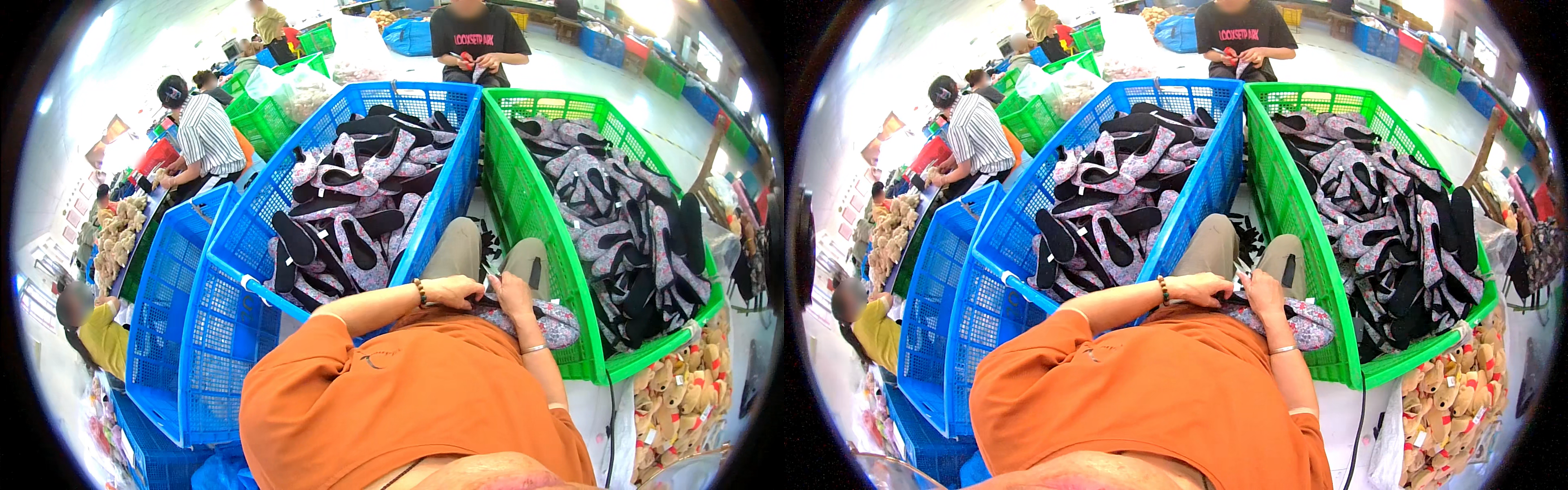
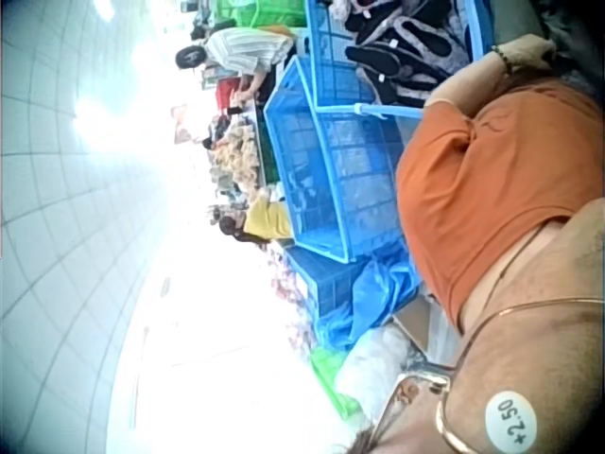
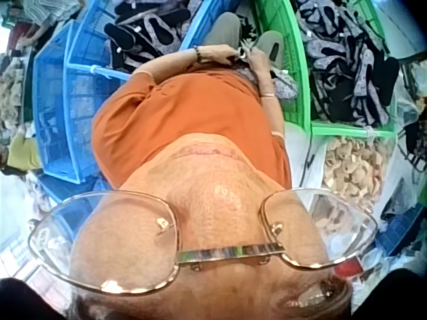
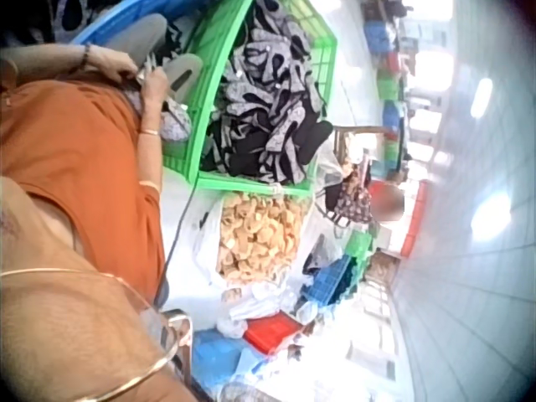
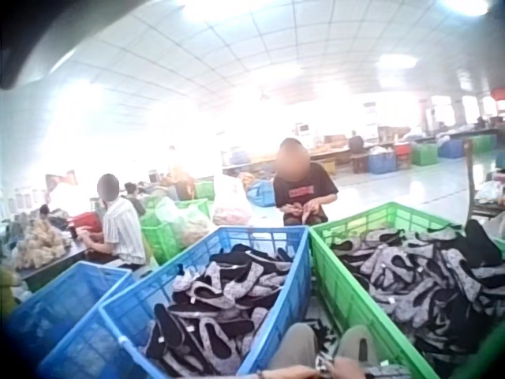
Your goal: The person uses small scissors to trim excess fabric and threads from the edges of floral-patterned slippers. They handle the slippers one at a time, turning them over to access different sides, and place the finished items into a blue basket.
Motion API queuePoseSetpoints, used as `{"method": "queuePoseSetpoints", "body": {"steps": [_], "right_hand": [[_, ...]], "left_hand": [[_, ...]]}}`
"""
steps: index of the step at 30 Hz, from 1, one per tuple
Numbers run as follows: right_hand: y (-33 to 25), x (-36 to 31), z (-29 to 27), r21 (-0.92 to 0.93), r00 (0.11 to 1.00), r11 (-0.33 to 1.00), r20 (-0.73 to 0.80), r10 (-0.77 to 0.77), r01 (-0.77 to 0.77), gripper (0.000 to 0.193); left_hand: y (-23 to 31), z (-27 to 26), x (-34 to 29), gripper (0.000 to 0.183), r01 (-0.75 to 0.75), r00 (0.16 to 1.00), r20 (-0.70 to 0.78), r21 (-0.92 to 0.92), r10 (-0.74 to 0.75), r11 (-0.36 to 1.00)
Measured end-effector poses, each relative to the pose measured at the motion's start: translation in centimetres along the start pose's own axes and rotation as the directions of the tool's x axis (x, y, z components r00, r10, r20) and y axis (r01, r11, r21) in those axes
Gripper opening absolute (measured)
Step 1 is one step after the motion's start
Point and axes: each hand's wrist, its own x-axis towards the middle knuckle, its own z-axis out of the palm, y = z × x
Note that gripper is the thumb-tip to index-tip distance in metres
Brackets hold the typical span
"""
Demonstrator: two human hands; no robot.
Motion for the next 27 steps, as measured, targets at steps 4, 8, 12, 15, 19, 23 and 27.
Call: {"method": "queuePoseSetpoints", "body": {"steps": [4,8,12,15,19,23,27], "right_hand": [[-0.1,0.2,-0.2,0.009,1.000,1.000,0.001,0.005,-0.005,0.047],[-1.0,0.3,-0.2,0.010,1.000,1.000,0.026,0.009,-0.009,0.046],[-0.6,0.1,-0.5,-0.029,0.999,0.999,0.024,0.026,-0.026,0.049],[-0.7,-0.1,-1.1,-0.029,0.999,0.999,0.005,0.035,-0.035,0.047],[-0.6,0.2,-0.2,-0.028,1.000,0.999,-0.011,-0.017,0.016,0.046],[-0.2,0.4,0.2,-0.025,1.000,1.000,-0.012,0.006,-0.006,0.046],[0.0,0.2,0.2,0.003,1.000,1.000,-0.015,0.014,-0.014,0.047]], "left_hand": [[0.3,-5.1,-0.6,0.041,-0.115,0.934,0.338,-0.015,0.114,0.993],[-2.2,-19.0,-0.4,0.055,-0.174,0.978,0.123,0.042,0.168,0.984],[5.5,-32.4,-0.3,0.056,0.258,0.620,-0.765,-0.012,-0.175,0.966],[6.9,-32.5,0.1,0.076,0.440,0.872,-0.341,0.231,-0.351,0.868],[1.4,-35.1,0.1,0.082,0.160,0.716,-0.671,-0.113,-0.194,0.981],[5.4,-30.7,-0.8,0.037,0.484,0.606,-0.791,0.282,-0.085,0.829],[2.9,-15.5,0.2,0.034,-0.124,0.992,0.024,0.295,0.122,0.947]]}}
